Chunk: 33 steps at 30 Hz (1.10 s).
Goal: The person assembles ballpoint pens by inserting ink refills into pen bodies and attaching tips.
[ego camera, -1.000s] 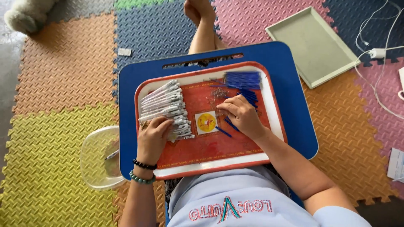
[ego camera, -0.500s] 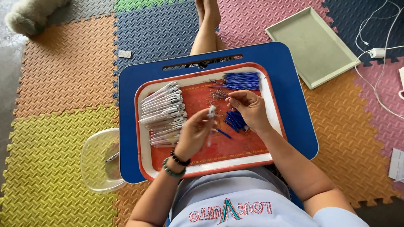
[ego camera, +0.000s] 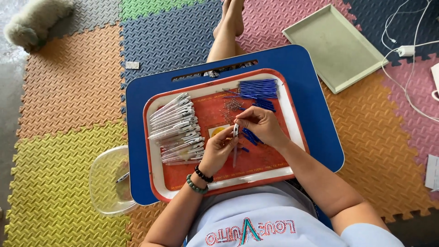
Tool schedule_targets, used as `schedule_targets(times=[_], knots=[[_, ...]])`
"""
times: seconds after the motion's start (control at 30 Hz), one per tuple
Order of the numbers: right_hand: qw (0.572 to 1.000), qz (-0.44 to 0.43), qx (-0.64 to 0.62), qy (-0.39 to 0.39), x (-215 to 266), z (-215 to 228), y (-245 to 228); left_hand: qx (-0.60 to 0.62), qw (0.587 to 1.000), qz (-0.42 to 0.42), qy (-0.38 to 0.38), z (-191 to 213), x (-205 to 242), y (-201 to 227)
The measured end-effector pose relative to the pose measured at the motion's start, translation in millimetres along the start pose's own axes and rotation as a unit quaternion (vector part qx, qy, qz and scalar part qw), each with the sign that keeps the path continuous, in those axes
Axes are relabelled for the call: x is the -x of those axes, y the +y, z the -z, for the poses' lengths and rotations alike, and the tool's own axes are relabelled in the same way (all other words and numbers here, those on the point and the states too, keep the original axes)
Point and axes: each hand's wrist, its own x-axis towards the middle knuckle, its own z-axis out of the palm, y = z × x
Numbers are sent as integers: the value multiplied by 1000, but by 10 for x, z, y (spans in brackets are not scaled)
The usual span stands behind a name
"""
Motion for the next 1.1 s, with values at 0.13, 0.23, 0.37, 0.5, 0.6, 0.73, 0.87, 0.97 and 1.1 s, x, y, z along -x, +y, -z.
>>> schedule_targets(times=[0.13,0.23,0.37,0.5,0.6,0.73,0.87,0.97,1.1], knots=[[1000,-14,-6,-19,38,-25,-27,3,1000,0,8,2,57,0],[999,-2,9,-32,-19,43,-41,-3,1000,-3,13,11,28,29],[990,-26,126,54,-188,285,-251,20,999,-29,13,26,35,39],[872,101,479,35,-500,652,142,34,999,-40,7,49,23,2],[788,151,596,32,-619,690,490,27,999,-46,7,42,36,-24],[804,141,576,39,-551,622,721,5,998,-60,17,70,19,-14],[846,153,508,60,-506,627,588,28,997,-67,16,69,14,-44],[897,186,397,59,-491,577,225,33,996,-77,21,83,-37,-57],[930,229,284,48,-463,558,99,62,995,-80,28,149,-69,-150]])
